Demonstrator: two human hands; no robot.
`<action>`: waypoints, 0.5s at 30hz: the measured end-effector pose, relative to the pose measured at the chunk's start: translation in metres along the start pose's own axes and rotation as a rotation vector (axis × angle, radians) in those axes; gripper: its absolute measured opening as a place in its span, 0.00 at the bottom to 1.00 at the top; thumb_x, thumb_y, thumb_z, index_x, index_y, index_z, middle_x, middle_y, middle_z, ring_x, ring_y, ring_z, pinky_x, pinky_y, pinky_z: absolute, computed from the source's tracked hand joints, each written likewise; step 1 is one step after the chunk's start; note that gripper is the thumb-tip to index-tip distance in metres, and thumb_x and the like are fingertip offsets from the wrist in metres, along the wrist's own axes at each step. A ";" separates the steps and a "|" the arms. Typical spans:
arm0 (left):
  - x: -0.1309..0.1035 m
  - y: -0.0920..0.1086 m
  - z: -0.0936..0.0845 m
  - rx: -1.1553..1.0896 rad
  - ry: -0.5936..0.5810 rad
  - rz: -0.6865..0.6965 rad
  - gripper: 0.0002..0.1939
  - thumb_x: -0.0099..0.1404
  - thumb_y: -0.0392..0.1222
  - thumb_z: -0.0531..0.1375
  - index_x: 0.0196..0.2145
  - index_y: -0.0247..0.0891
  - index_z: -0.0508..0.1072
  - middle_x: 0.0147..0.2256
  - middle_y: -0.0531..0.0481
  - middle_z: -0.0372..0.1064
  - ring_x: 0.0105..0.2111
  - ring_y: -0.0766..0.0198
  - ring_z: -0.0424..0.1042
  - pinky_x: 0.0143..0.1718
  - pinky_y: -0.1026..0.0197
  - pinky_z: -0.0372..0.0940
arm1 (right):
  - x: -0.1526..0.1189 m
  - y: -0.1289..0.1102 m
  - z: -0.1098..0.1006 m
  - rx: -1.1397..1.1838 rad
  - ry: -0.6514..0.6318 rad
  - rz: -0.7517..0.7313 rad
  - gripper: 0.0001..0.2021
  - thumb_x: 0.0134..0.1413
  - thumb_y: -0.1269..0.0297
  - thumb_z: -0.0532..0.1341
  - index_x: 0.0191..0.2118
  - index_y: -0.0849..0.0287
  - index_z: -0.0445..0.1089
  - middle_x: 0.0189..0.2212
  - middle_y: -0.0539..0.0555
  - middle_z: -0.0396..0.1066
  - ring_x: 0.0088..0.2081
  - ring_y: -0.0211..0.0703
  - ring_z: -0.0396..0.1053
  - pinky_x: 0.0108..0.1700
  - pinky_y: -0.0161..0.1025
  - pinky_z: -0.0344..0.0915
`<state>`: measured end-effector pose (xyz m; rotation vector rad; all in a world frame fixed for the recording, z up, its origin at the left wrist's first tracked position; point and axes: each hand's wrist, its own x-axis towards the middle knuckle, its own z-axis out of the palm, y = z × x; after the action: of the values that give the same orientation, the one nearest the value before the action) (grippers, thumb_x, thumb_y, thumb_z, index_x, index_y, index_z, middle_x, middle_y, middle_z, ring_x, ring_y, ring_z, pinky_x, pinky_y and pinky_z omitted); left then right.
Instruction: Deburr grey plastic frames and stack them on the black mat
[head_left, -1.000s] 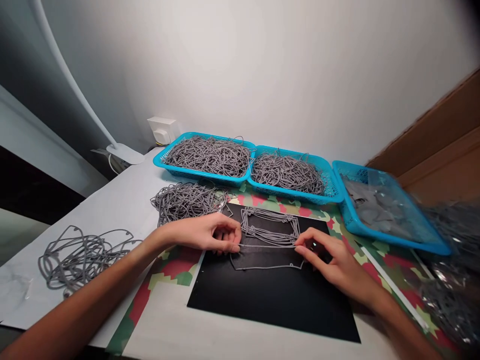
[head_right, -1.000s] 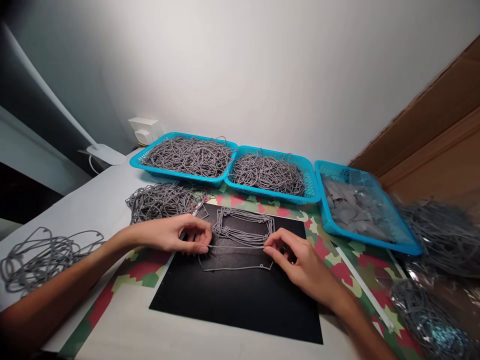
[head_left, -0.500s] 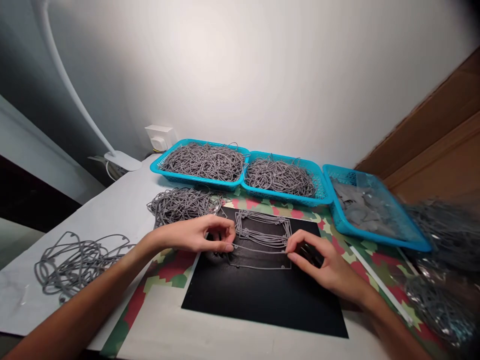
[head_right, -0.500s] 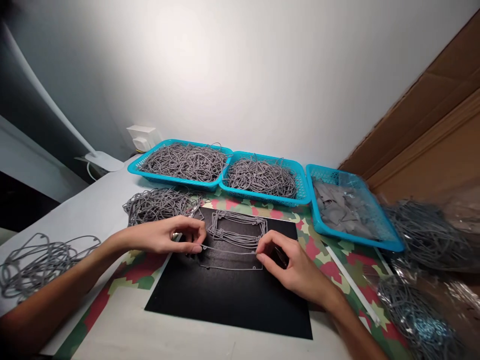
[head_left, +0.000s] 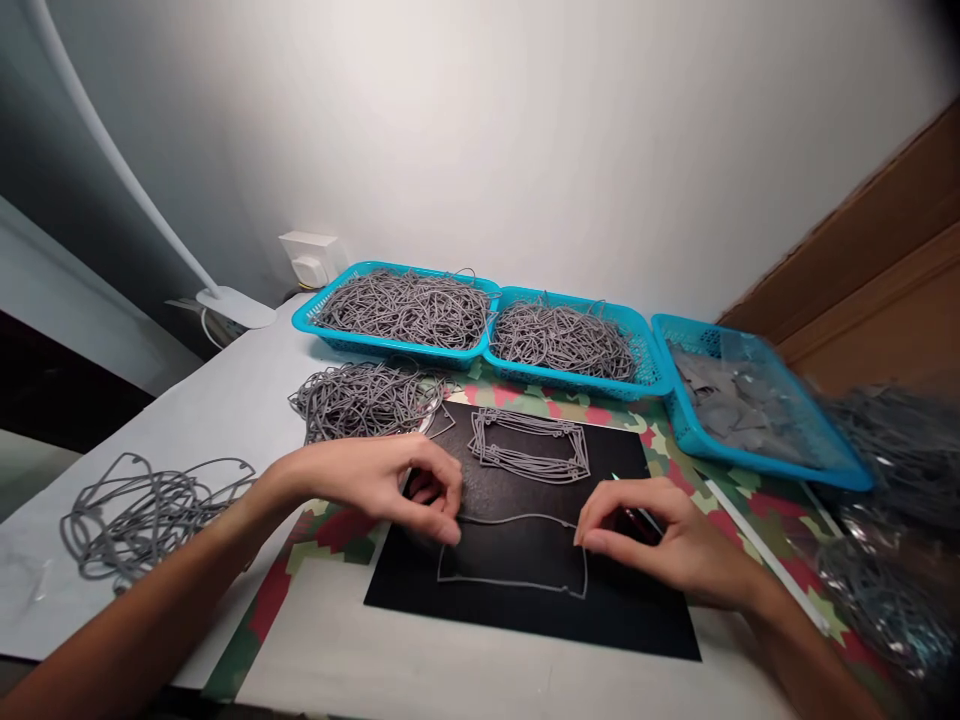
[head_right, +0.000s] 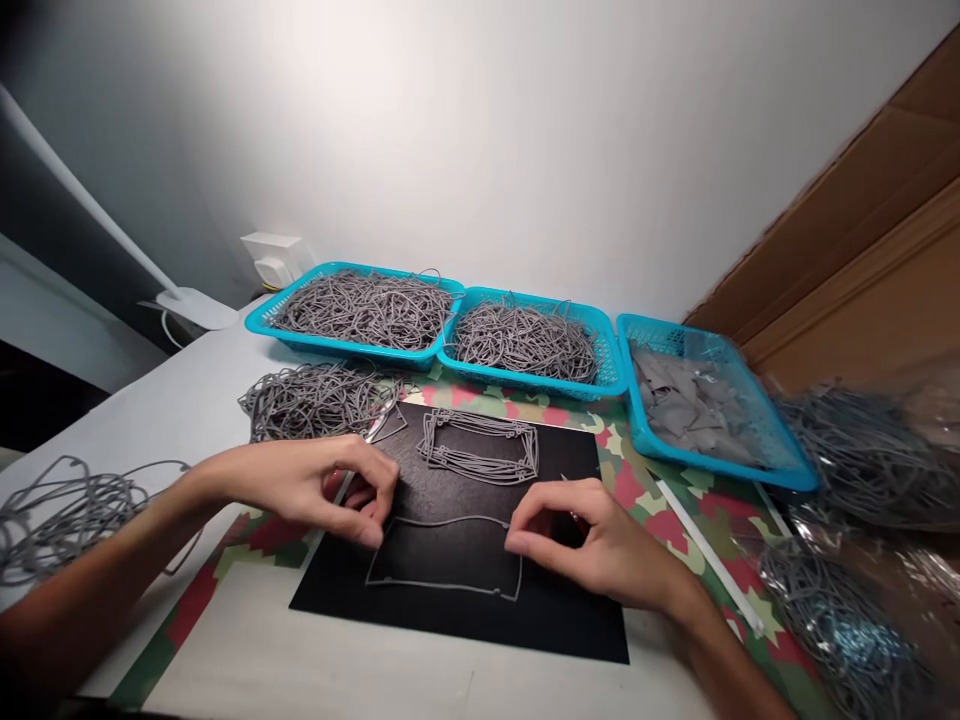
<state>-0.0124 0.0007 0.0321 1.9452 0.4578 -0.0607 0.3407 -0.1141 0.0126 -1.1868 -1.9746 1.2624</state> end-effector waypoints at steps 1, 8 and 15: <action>0.002 -0.002 0.001 0.010 0.033 -0.004 0.18 0.74 0.55 0.69 0.34 0.38 0.81 0.31 0.52 0.73 0.32 0.64 0.70 0.34 0.64 0.64 | 0.000 0.000 0.000 -0.031 0.023 0.063 0.13 0.73 0.50 0.68 0.40 0.52 0.81 0.35 0.50 0.81 0.35 0.42 0.75 0.38 0.39 0.69; 0.012 -0.006 0.008 0.105 0.089 -0.108 0.19 0.68 0.59 0.73 0.39 0.40 0.79 0.31 0.53 0.72 0.30 0.63 0.71 0.29 0.63 0.59 | 0.007 -0.001 0.000 -0.282 -0.045 0.208 0.13 0.71 0.46 0.69 0.43 0.50 0.77 0.35 0.47 0.75 0.33 0.41 0.68 0.34 0.38 0.61; 0.011 -0.007 0.010 0.149 0.096 -0.094 0.17 0.76 0.57 0.66 0.40 0.40 0.82 0.34 0.50 0.76 0.32 0.61 0.70 0.31 0.61 0.57 | 0.004 -0.002 -0.001 -0.322 -0.086 0.125 0.15 0.81 0.49 0.58 0.43 0.51 0.72 0.39 0.49 0.73 0.40 0.44 0.71 0.45 0.40 0.64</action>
<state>-0.0032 -0.0029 0.0191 2.0781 0.6238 -0.0630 0.3388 -0.1102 0.0143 -1.4496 -2.2597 1.0966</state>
